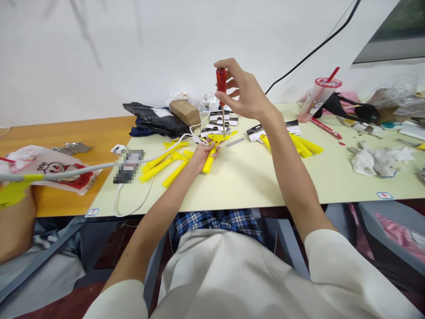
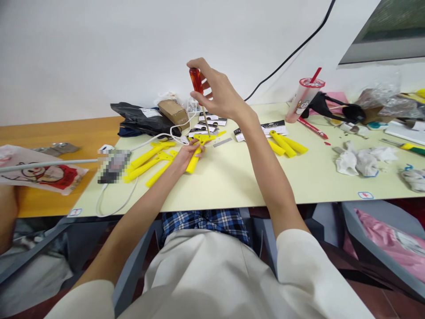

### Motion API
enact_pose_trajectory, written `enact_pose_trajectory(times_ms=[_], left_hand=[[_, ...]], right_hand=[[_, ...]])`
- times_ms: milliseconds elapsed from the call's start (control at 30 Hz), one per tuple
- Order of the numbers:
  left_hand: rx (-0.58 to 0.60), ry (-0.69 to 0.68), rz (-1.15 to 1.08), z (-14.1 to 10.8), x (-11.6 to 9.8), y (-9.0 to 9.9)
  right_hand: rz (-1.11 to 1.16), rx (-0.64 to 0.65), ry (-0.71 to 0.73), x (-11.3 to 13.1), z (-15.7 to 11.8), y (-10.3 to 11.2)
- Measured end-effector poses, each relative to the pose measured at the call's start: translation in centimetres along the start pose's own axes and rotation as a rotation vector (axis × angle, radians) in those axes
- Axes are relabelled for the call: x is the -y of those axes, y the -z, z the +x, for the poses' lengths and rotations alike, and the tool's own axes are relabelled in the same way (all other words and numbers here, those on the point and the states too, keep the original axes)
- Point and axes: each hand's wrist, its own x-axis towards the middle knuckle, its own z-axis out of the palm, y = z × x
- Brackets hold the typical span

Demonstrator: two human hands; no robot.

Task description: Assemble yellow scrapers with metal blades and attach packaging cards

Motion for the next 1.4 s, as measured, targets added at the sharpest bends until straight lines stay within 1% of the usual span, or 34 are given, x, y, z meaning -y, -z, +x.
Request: enact_pose_trajectory(times_ms=[133, 300, 367, 533, 600, 700, 800, 867, 933, 1033, 1100, 1167, 1267, 1333, 1400], left_hand=[[0.029, -0.006, -0.017, 0.1, 0.0, 0.2], [0.027, -0.016, 0.006, 0.1, 0.1, 0.2], [0.031, -0.016, 0.013, 0.0, 0.1, 0.1], [0.047, -0.022, 0.018, 0.0, 0.2, 0.1], [0.052, -0.028, 0.022, 0.0, 0.2, 0.1], [0.029, -0.035, 0.035, 0.0, 0.2, 0.0], [0.007, -0.023, 0.04, -0.1, 0.2, -0.1], [0.01, -0.015, 0.035, -0.2, 0.2, -0.2], [0.019, -0.013, 0.031, -0.3, 0.2, -0.2], [0.039, -0.028, 0.032, -0.1, 0.3, 0.0], [0.053, -0.037, 0.035, 0.0, 0.4, 0.1], [0.037, -0.044, 0.04, 0.2, 0.4, 0.1], [-0.038, -0.065, 0.051, 0.4, 0.3, 0.0], [-0.053, -0.072, 0.06, 0.5, 0.3, -0.1], [-0.025, -0.065, 0.07, 0.5, 0.3, -0.1]], right_hand=[[-0.002, -0.025, 0.007, -0.2, 0.2, 0.4], [-0.119, -0.032, 0.108, -0.7, 0.3, 0.7], [-0.127, -0.024, 0.122, -0.9, 0.2, 0.6], [-0.065, -0.004, 0.018, -1.0, 0.1, 0.6], [-0.104, -0.008, 0.022, -1.0, 0.1, 0.7], [-0.151, -0.019, 0.005, -1.0, 0.2, 0.7], [-0.089, -0.003, -0.031, -1.1, 0.1, 0.7], [-0.063, 0.014, -0.034, -1.2, 0.1, 0.8], [-0.087, 0.019, -0.025, -1.3, 0.1, 0.8], [-0.152, 0.002, 0.053, -1.5, 0.2, 0.7], [-0.15, 0.001, 0.068, -1.5, 0.2, 0.6], [-0.117, 0.026, 0.017, -1.3, 0.2, 0.6], [-0.082, 0.045, -0.047, -1.0, 0.1, 0.7], [-0.106, 0.025, -0.02, -0.8, 0.1, 0.8], [-0.152, 0.013, 0.044, -0.7, 0.0, 0.8]])
